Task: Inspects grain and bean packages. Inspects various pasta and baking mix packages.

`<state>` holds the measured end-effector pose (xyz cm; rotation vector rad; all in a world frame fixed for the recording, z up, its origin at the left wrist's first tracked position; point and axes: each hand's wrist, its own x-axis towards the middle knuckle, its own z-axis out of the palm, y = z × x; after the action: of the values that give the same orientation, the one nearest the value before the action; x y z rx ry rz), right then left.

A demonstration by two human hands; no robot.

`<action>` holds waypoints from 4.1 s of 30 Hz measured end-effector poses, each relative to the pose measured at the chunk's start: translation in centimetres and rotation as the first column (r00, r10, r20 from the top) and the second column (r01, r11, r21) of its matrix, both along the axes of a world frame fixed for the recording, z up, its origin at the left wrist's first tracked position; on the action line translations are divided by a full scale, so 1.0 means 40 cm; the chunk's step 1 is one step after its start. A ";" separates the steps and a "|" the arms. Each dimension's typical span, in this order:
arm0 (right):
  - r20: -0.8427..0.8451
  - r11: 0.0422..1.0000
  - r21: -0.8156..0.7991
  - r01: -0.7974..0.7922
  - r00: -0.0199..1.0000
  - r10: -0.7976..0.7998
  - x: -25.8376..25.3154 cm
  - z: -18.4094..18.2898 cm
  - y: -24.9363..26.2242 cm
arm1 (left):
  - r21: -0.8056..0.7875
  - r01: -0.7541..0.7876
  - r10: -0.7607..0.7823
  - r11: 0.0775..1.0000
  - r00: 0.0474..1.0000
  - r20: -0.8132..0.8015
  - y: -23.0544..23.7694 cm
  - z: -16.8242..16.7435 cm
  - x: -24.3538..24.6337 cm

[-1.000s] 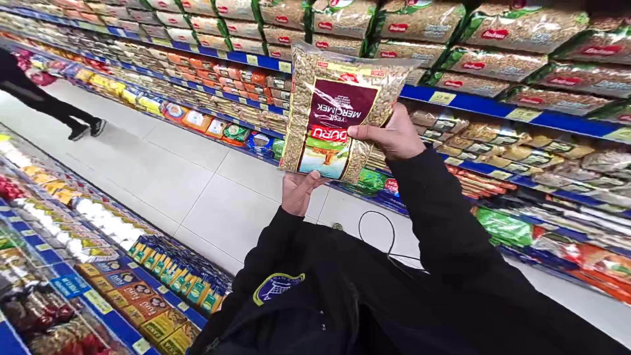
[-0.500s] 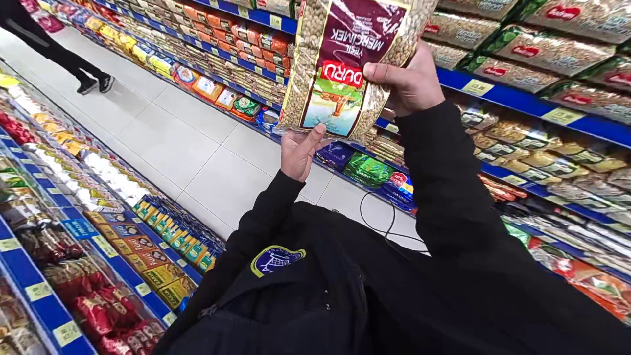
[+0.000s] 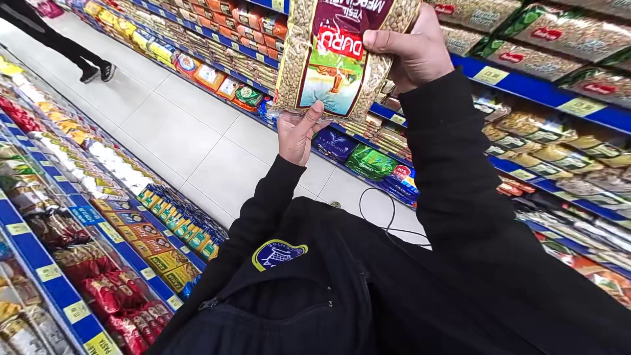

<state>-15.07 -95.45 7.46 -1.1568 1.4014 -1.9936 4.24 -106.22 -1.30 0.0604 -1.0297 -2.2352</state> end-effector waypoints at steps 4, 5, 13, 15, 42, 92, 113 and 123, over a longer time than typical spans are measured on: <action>0.004 1.000 0.007 -0.006 1.000 0.006 0.003 -0.005 -0.001 | 0.004 0.016 -0.016 1.000 1.000 0.002 0.001 -0.002 0.003; 0.005 1.000 0.008 -0.006 1.000 0.006 0.004 -0.007 0.000 | 0.010 0.015 -0.015 1.000 1.000 0.001 0.003 -0.003 0.003; 0.044 0.999 0.021 -0.033 0.999 0.032 0.001 -0.017 0.014 | 0.017 0.007 -0.007 1.000 1.000 -0.004 0.002 -0.020 -0.001; 0.050 0.999 0.023 -0.029 0.998 0.027 0.003 -0.016 0.016 | 0.022 0.009 -0.009 1.000 1.000 -0.009 0.004 -0.021 0.000; 0.073 0.998 0.020 -0.055 0.996 0.054 0.010 -0.041 0.017 | 0.075 0.015 -0.016 0.997 1.000 0.018 0.006 -0.039 0.006; 0.155 0.967 -0.009 0.255 0.956 -0.250 0.127 -0.107 0.067 | 0.061 0.217 -0.221 0.974 0.972 0.073 -0.023 -0.069 0.036; 0.643 0.622 0.341 0.704 0.308 -0.701 0.255 -0.602 0.290 | 0.302 0.546 -0.598 0.782 0.518 0.612 0.072 -0.406 -0.068; 0.838 0.462 0.426 0.778 -0.147 -0.525 -0.085 -1.039 0.416 | 0.150 0.757 -0.485 0.636 0.241 0.841 0.112 -0.492 -0.169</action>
<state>-18.46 -78.83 -34.09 1.1481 1.0360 -2.7004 -2.52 -101.72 -20.97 0.8089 -2.2711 -2.7811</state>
